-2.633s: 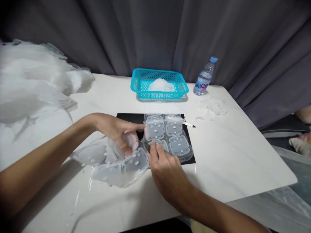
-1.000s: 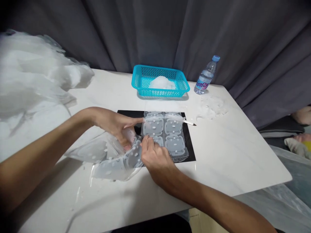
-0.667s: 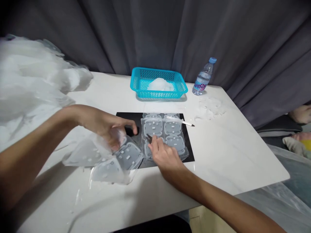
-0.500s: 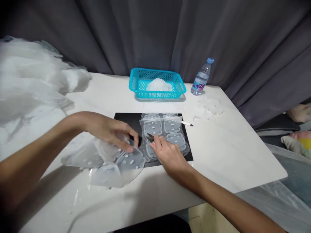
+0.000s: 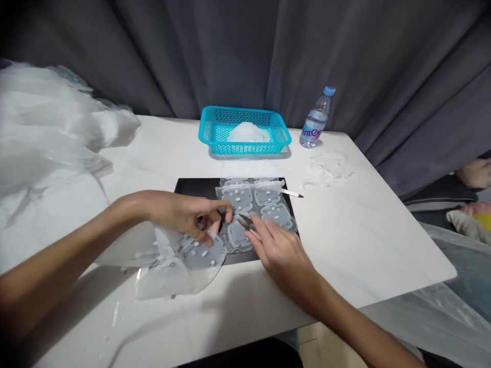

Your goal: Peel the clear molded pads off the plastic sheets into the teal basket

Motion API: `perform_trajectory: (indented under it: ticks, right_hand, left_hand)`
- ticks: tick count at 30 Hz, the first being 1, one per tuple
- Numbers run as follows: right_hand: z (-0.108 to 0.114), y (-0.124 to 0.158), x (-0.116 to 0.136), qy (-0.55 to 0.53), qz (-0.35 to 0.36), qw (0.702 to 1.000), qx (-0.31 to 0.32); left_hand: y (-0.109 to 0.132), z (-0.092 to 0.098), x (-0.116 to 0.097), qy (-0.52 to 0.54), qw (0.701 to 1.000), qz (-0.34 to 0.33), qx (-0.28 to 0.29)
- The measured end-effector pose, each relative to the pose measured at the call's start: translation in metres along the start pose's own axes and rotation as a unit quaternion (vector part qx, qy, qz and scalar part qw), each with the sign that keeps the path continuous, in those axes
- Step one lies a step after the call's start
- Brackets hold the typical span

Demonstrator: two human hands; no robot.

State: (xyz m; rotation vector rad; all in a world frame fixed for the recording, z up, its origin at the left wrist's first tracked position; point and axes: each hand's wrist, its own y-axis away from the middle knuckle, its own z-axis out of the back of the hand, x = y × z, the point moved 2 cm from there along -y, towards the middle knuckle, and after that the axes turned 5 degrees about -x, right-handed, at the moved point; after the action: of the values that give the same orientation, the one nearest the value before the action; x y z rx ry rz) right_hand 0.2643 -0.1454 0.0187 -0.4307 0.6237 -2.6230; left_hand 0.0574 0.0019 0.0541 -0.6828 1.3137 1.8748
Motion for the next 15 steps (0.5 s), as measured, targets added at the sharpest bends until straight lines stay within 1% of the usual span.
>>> perform_trajectory:
  ticks: [1, 2, 4, 6, 7, 9, 15]
  right_hand:
    - [0.007, 0.012, 0.005, 0.007, -0.003, 1.0, -0.008]
    - [0.013, 0.023, 0.01, 0.011, -0.01, 1.0, -0.004]
    - [0.02, 0.042, 0.024, 0.03, 0.019, 0.999, 0.011]
    - [0.02, 0.053, 0.037, 0.055, 0.055, 0.997, 0.027]
    - [0.018, 0.055, 0.042, 0.066, 0.065, 0.995, 0.031]
    - [0.012, 0.055, 0.049, 0.079, 0.062, 0.994, 0.029]
    - [-0.005, 0.046, 0.059, 0.12, 0.023, 0.992, 0.021]
  left_hand:
    - [0.0, 0.0, 0.0, 0.001, 1.0, -0.002, 0.004]
    - [0.0, 0.001, 0.0, -0.002, 1.0, -0.006, 0.008]
    - [-0.001, 0.001, 0.0, -0.009, 1.0, -0.009, 0.012]
    - [-0.002, 0.002, 0.0, -0.011, 1.0, -0.003, 0.017]
    - [-0.002, 0.002, 0.0, -0.01, 1.0, -0.001, 0.017]
    - [-0.002, 0.002, 0.0, -0.003, 1.0, 0.0, 0.015]
    - [0.0, 0.001, 0.002, -0.006, 1.0, 0.002, 0.024]
